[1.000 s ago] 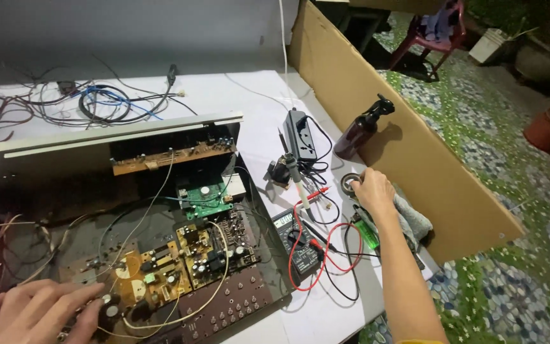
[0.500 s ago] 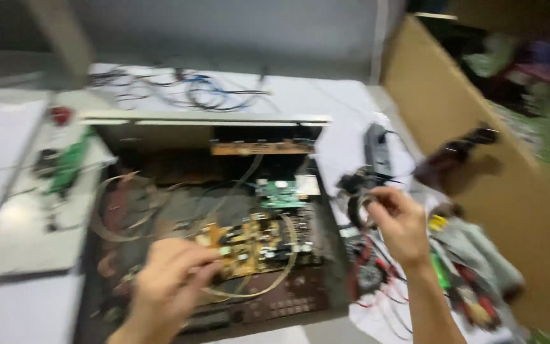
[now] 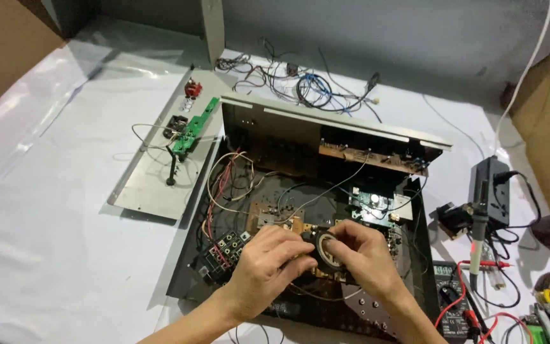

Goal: Soldering electronic components onto a circuit board inside an amplifier or similar device.

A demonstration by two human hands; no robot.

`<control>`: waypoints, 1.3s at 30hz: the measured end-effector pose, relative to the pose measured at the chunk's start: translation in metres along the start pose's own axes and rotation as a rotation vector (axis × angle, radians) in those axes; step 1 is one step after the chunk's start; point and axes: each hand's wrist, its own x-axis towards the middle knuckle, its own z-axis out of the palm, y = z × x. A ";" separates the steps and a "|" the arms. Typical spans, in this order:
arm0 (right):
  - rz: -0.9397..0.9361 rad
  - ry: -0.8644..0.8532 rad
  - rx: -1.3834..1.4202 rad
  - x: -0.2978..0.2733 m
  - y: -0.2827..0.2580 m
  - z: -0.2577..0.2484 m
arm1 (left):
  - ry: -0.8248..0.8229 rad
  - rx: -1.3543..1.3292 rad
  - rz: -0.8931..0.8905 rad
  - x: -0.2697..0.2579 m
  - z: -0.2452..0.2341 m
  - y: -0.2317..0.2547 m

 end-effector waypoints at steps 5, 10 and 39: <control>-0.027 0.023 -0.056 0.003 0.010 0.002 | -0.005 0.071 0.062 0.000 0.002 -0.006; -0.033 0.020 -0.042 0.003 0.012 0.007 | -0.006 0.193 0.137 0.002 0.004 -0.007; -0.057 -0.077 -0.083 -0.004 0.009 0.007 | -0.109 -0.221 -0.318 -0.002 -0.001 -0.020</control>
